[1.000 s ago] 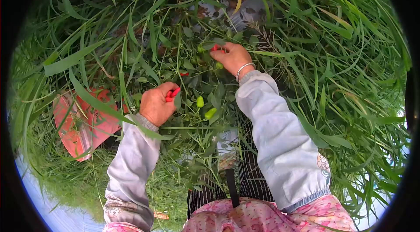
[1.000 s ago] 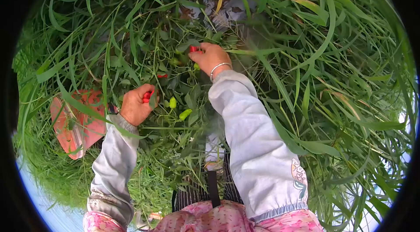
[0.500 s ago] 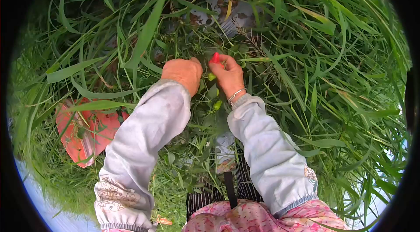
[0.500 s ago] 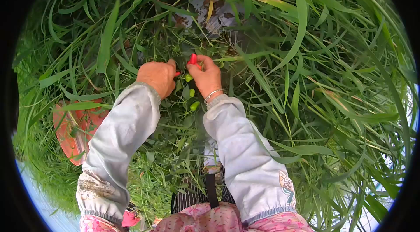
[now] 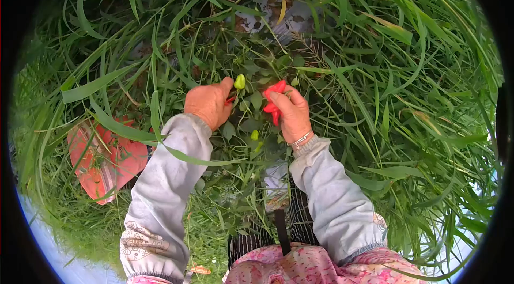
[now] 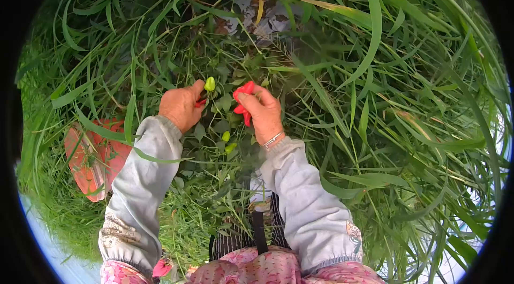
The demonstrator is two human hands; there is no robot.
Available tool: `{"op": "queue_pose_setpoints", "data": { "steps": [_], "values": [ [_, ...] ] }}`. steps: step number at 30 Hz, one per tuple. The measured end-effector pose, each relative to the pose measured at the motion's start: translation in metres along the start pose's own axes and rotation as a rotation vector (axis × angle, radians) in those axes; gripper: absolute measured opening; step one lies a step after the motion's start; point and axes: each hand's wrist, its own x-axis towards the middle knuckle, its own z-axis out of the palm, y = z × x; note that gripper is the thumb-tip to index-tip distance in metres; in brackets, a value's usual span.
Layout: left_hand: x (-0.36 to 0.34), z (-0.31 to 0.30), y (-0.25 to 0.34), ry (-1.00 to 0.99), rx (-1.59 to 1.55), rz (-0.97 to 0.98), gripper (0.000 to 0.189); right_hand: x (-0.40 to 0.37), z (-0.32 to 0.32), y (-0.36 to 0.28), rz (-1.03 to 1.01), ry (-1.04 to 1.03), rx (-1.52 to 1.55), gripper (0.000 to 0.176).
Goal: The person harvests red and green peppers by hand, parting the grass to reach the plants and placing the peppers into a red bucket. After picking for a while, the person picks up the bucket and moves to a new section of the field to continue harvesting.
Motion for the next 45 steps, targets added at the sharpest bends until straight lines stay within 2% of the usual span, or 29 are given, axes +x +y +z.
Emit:
{"op": "queue_pose_setpoints", "data": {
  "steps": [2, 3, 6, 7, 10, 11, 14, 15, 18, 20, 22, 23, 26, 27, 29, 31, 32, 33, 34, 35, 36, 37, 38, 39, 41, 42, 43, 44, 45],
  "values": [
    [-0.004, -0.008, -0.005, -0.054, -0.072, -0.114, 0.032, -0.005, -0.003, -0.004, 0.018, -0.033, 0.064, 0.021],
    [-0.009, -0.011, -0.009, 0.011, -0.156, -0.069, 0.038, -0.007, -0.004, -0.007, 0.04, -0.065, 0.11, 0.021],
    [-0.022, -0.017, -0.016, 0.138, -0.368, -0.083, 0.037, -0.014, -0.005, -0.013, 0.086, -0.13, 0.168, 0.022],
    [-0.023, -0.019, -0.018, 0.091, -0.452, -0.153, 0.042, -0.015, -0.004, -0.015, 0.096, -0.149, 0.173, 0.022],
    [-0.045, -0.03, -0.006, 0.074, -0.53, -0.122, 0.044, -0.024, 0.006, -0.023, 0.078, -0.135, 0.165, 0.022],
    [-0.052, -0.023, -0.008, 0.137, -0.584, -0.072, 0.044, -0.028, 0.009, -0.026, 0.079, -0.114, 0.152, 0.021],
    [-0.07, -0.016, -0.012, 0.231, -1.51, -0.093, 0.042, -0.04, 0.015, -0.039, 0.043, -0.144, 0.179, 0.021],
    [-0.077, -0.018, -0.015, 0.259, -1.641, -0.06, 0.038, -0.044, 0.015, -0.043, 0.054, -0.17, 0.173, 0.025],
    [-0.11, -0.026, -0.022, 0.286, -1.923, -0.129, 0.038, -0.065, 0.036, -0.062, 0.164, -0.315, 0.304, 0.029],
    [-0.14, -0.036, -0.024, 0.325, -2.003, -0.185, 0.041, -0.075, 0.053, -0.064, 0.206, -0.452, 0.37, 0.031],
    [-0.177, -0.051, -0.033, 0.359, -1.991, -0.142, 0.044, -0.089, 0.088, -0.062, 0.27, -0.555, 0.29, 0.032],
    [-0.198, -0.06, -0.04, 0.404, -1.966, -0.189, 0.042, -0.096, 0.109, -0.058, 0.323, -0.594, 0.224, 0.032],
    [-0.254, -0.078, -0.075, 0.774, -1.739, -0.296, 0.039, -0.123, 0.19, -0.035, 0.539, -0.716, 0.04, 0.03],
    [-0.276, -0.086, -0.09, 0.832, -1.64, -0.377, 0.038, -0.132, 0.22, -0.022, 0.594, -0.759, -0.057, 0.03],
    [-0.309, -0.099, -0.13, 0.95, -1.356, -0.436, 0.038, -0.153, 0.281, 0.019, 0.647, -0.822, -0.068, 0.028],
    [-0.341, -0.088, -0.201, 1.014, -1.139, -0.565, 0.04, -0.175, 0.342, 0.056, 0.657, -0.912, -0.093, 0.041],
    [-0.358, -0.075, -0.253, 0.951, -0.978, -0.518, 0.048, -0.185, 0.368, 0.075, 0.589, -0.97, -0.098, 0.056],
    [-0.37, -0.057, -0.306, 0.919, -1.041, -0.499, 0.054, -0.192, 0.395, 0.139, 0.17, -0.862, -0.285, 0.07],
    [-0.387, -0.045, -0.347, 0.875, -1.142, -0.537, 0.052, -0.194, 0.417, 0.174, 0.156, -0.767, -0.517, 0.077],
    [-0.404, -0.033, -0.387, 0.831, -1.24, -0.58, 0.051, -0.204, 0.418, 0.175, 0.106, -0.635, -0.629, 0.074],
    [-0.422, -0.025, -0.415, 0.829, -1.112, -0.704, 0.049, -0.211, 0.42, 0.171, 0.069, -0.515, -0.731, 0.07],
    [-0.43, -0.024, -0.418, 0.817, -0.999, -0.722, 0.047, -0.201, 0.409, 0.168, 0.093, -0.706, -0.688, 0.064],
    [-0.432, -0.026, -0.417, 0.81, -0.889, -0.74, 0.046, -0.192, 0.392, 0.161, 0.117, -0.902, -0.645, 0.057],
    [-0.422, -0.026, -0.401, 0.837, -0.837, -0.77, 0.041, -0.188, 0.366, 0.135, 0.039, -0.982, -0.662, 0.047],
    [-0.377, -0.037, -0.319, 0.896, -0.722, -0.825, 0.032, -0.178, 0.311, 0.125, 0.001, -0.958, -0.479, 0.038],
    [-0.352, -0.037, -0.278, 0.867, -0.71, -0.695, 0.025, -0.165, 0.279, 0.093, 0.017, -0.989, -0.561, 0.032],
    [-0.326, -0.038, -0.23, 0.827, -0.694, -0.565, 0.019, -0.153, 0.247, 0.054, 0.134, -1.046, -0.576, 0.028],
    [-0.296, -0.045, -0.165, 0.714, -0.967, -0.445, 0.016, -0.136, 0.215, 0.038, 0.199, -1.12, -0.544, 0.026],
    [-0.271, -0.044, -0.122, 0.618, -0.959, -0.331, 0.011, -0.121, 0.184, -0.002, 0.421, -1.099, -0.531, 0.022]
  ]
}}
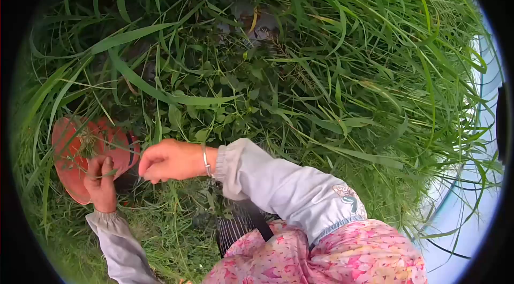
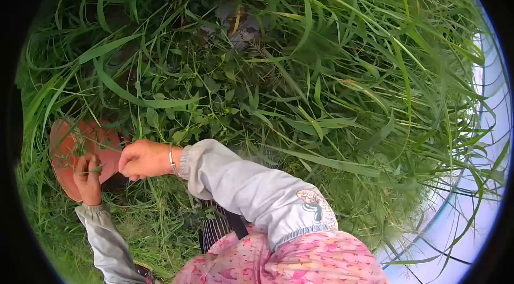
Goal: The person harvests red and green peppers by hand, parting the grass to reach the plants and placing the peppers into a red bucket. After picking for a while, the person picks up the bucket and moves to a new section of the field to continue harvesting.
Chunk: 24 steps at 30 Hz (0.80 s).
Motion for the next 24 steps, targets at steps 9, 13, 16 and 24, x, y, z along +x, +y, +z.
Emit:
{"op": "queue_pose_setpoints", "data": {
  "steps": [9, 13, 16, 24],
  "values": [
    [0.065, 0.282, 0.1, -0.48, 0.459, 0.739, 0.022, -0.178, -0.218, 0.05, 0.181, 1.039, -0.234, 0.024],
    [0.068, 0.313, 0.078, -1.095, 1.314, 0.346, 0.032, -0.196, -0.227, 0.087, 0.264, 1.008, -0.84, 0.045],
    [0.055, 0.278, 0.022, -1.1, 1.534, 0.56, 0.035, -0.212, -0.241, 0.111, 0.371, 1.015, -0.842, 0.051],
    [0.082, 0.201, 0.001, -0.98, 1.179, 0.711, 0.033, -0.198, -0.234, 0.112, 0.244, 1.122, -0.638, 0.028]
  ]
}}
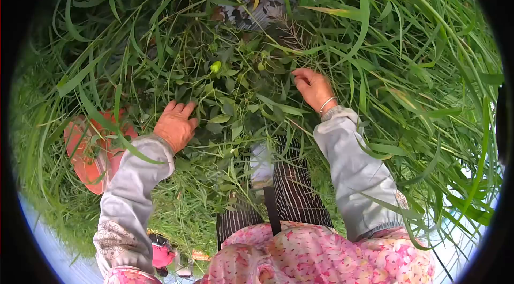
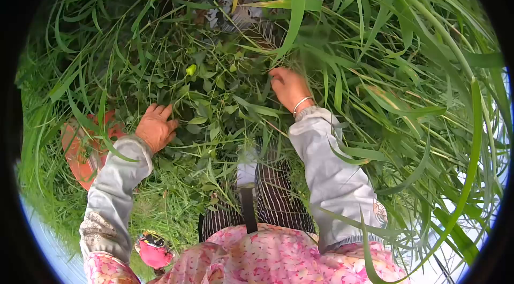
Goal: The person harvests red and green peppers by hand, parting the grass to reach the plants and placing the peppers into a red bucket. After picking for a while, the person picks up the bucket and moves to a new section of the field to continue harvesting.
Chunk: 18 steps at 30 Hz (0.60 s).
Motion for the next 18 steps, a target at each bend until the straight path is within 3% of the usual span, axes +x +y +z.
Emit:
{"op": "queue_pose_setpoints", "data": {
  "steps": [3, 4, 7, 9, 11, 15, 16, 18],
  "values": [
    [-0.012, 0.005, -0.017, 0.011, -0.005, -0.031, 0.035, 0.0, 0.006, -0.014, 0.003, -0.035, 0.116, 0.025],
    [-0.013, 0.0, -0.023, -0.203, 0.014, -0.062, 0.036, 0.003, 0.01, -0.017, -0.002, -0.052, 0.169, 0.025],
    [-0.021, 0.0, -0.031, -0.033, 0.037, 0.0, 0.038, 0.006, 0.032, -0.027, -0.051, -0.108, 0.285, 0.034],
    [-0.017, -0.009, -0.02, 0.136, -0.133, 0.017, 0.031, 0.004, 0.054, -0.028, -0.057, -0.161, 0.326, 0.041],
    [-0.005, -0.022, -0.006, 0.283, -0.338, 0.026, 0.027, -0.017, 0.058, -0.064, 0.066, -0.288, 0.203, 0.049],
    [0.028, -0.07, 0.027, 0.503, -0.709, -0.11, 0.019, -0.059, 0.109, -0.093, -0.248, -0.065, -0.011, 0.051],
    [0.04, -0.074, 0.029, 0.615, -0.641, -0.037, 0.019, -0.061, 0.112, -0.102, -0.268, -0.152, -0.036, 0.051],
    [0.064, -0.082, 0.033, 0.629, -0.52, 0.055, 0.022, -0.064, 0.125, -0.114, -0.311, -0.273, -0.188, 0.048]
  ]
}}
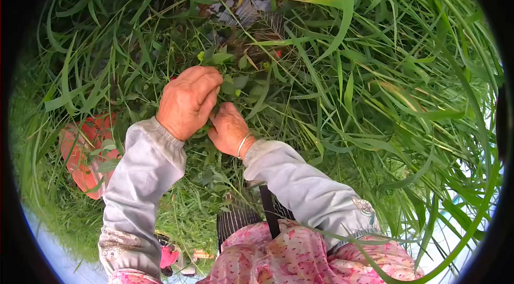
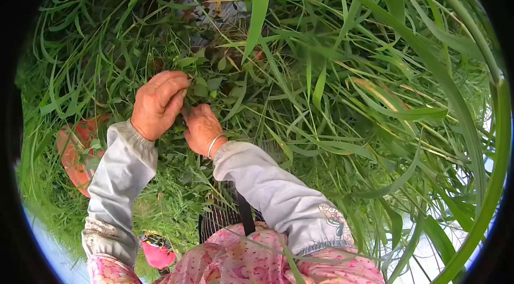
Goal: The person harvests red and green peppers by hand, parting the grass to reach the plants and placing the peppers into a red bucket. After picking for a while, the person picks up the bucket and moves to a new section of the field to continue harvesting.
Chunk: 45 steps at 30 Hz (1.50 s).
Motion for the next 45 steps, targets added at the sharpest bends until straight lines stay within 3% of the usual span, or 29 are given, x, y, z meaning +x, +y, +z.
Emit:
{"op": "queue_pose_setpoints", "data": {
  "steps": [4, 7, 9, 12, 14, 19, 21, 22, 26, 29, 33, 34, 37, 41, 45],
  "values": [
    [0.033, 0.044, -0.016, -0.111, 0.463, 0.262, 0.036, 0.008, 0.032, 0.002, -0.147, 0.196, 0.024, 0.038],
    [0.03, 0.059, -0.024, -0.549, 0.592, -0.126, 0.051, 0.001, 0.023, -0.001, -0.088, 0.094, 0.029, 0.038],
    [0.018, 0.062, -0.039, -0.748, 0.645, -0.218, 0.06, -0.004, 0.011, 0.0, -0.082, 0.029, 0.091, 0.035],
    [-0.003, 0.053, -0.04, -0.759, 0.64, -0.289, 0.055, -0.011, 0.001, 0.016, -0.157, 0.011, 0.226, 0.031],
    [-0.009, 0.043, -0.042, -0.736, 0.568, -0.326, 0.051, -0.002, -0.015, 0.035, 0.041, 0.062, 0.578, 0.028],
    [-0.014, 0.046, -0.051, -0.734, 0.508, -0.296, 0.049, 0.052, -0.067, 0.111, 0.303, 0.314, 0.777, 0.026],
    [-0.023, 0.044, -0.051, -0.701, 0.496, -0.307, 0.049, 0.06, -0.071, 0.176, 0.264, 0.426, 0.428, 0.024],
    [-0.029, 0.043, -0.053, -0.672, 0.497, -0.289, 0.05, 0.057, -0.081, 0.185, 0.415, 0.368, 0.43, 0.02],
    [-0.04, 0.047, -0.058, -0.611, 0.486, -0.254, 0.051, 0.045, -0.088, 0.165, 0.354, 0.193, 0.242, 0.014],
    [-0.042, 0.052, -0.062, -0.599, 0.502, -0.239, 0.052, 0.058, -0.082, 0.127, 0.213, 0.187, 0.049, 0.018],
    [-0.047, 0.05, -0.066, -0.556, 0.464, -0.208, 0.052, 0.076, -0.045, 0.12, 0.151, 0.184, -0.493, 0.031],
    [-0.049, 0.051, -0.067, -0.553, 0.47, -0.198, 0.052, 0.084, -0.047, 0.12, 0.344, -0.116, -0.489, 0.037],
    [-0.053, 0.05, -0.071, -0.548, 0.488, -0.175, 0.053, 0.072, -0.044, 0.123, 0.422, -0.217, -0.299, 0.036],
    [-0.057, 0.053, -0.073, -0.529, 0.495, -0.175, 0.057, 0.012, -0.046, 0.122, 0.471, 0.045, 0.051, 0.028],
    [-0.059, 0.054, -0.072, -0.53, 0.513, -0.184, 0.06, -0.036, -0.028, 0.118, 0.397, 0.154, 0.385, 0.022]
  ]
}}
